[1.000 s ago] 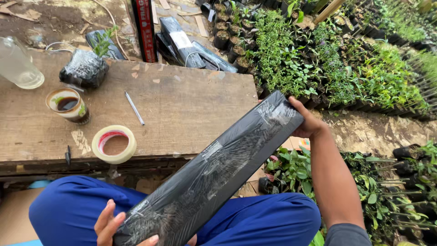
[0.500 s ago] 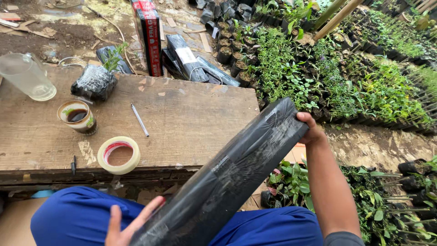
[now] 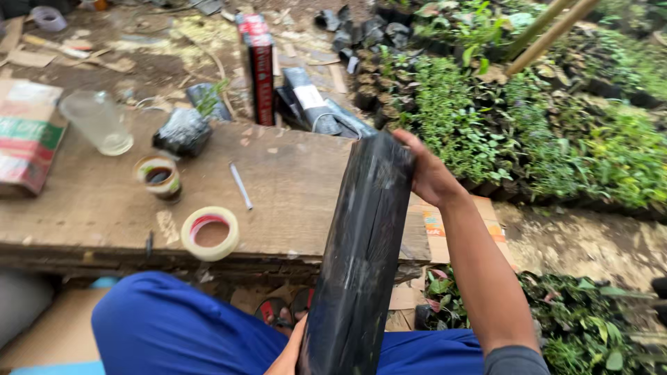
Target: The person wraps a long rectangular object in black plastic, folds the ends, and secures it with clear packing tape. They then write on a small cardboard label and attach it to the package before placing it aside.
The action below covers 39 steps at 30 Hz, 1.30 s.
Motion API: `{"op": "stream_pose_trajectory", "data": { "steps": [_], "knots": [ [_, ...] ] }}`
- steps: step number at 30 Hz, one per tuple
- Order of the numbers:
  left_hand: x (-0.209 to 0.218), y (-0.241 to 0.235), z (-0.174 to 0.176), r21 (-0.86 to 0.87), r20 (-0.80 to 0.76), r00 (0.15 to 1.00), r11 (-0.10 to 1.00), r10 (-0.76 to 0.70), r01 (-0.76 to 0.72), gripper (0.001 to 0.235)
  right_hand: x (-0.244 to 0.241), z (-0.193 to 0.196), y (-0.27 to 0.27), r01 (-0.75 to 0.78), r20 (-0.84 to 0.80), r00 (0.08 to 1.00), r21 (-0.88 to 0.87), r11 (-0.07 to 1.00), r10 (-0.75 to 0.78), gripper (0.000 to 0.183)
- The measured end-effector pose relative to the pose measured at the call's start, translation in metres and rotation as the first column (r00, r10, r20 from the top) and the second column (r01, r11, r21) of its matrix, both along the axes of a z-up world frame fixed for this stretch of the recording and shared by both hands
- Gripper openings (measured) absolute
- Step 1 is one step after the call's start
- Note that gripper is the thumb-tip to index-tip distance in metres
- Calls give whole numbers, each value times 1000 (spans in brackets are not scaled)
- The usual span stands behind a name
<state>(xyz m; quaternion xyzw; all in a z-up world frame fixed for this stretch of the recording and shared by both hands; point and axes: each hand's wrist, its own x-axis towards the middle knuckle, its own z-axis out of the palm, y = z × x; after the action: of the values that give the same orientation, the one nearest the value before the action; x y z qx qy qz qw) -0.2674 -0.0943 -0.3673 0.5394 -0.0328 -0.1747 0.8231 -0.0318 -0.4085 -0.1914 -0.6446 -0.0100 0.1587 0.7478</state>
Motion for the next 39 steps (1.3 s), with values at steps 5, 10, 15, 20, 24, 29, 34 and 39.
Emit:
{"op": "stream_pose_trajectory", "data": {
  "steps": [5, 10, 15, 20, 24, 29, 34, 39],
  "knots": [
    [-4, -38, 22, 305, 320, 947, 949, -27, -76, 148, -82, 1, 76, 159, 253, 965, -345, 925, -72, 124],
    [-11, -67, 42, 297, 296, 955, 950, 3, -95, 157, -114, -1, 99, 93, 252, 960, -693, 715, 120, 149],
    [18, -48, 45, -74, 46, 993, 991, -105, 108, 159, -90, 54, 86, -81, 219, 889, -789, 609, 402, 150],
    [50, 0, 29, -754, -45, 999, 656, -2, -33, 137, -69, 59, 83, -123, 95, 623, -968, 217, 777, 138],
    [49, 13, 12, -939, -181, 981, 309, -72, -151, 102, -38, 32, 99, -1, -182, 370, -981, -195, 911, 124],
    [41, -9, -23, -732, -470, 883, 558, 1, -390, 51, 7, 3, 116, 223, -345, 363, -870, -440, 866, 124],
    [58, -4, -45, -635, -580, 805, 552, 121, -540, 23, 34, -22, 128, 248, -350, 353, -859, -447, 868, 120],
    [58, 11, -65, -493, -679, 685, 529, 263, -691, 30, 30, -61, 129, 369, -107, 323, -901, -229, 940, 111]
  ]
}}
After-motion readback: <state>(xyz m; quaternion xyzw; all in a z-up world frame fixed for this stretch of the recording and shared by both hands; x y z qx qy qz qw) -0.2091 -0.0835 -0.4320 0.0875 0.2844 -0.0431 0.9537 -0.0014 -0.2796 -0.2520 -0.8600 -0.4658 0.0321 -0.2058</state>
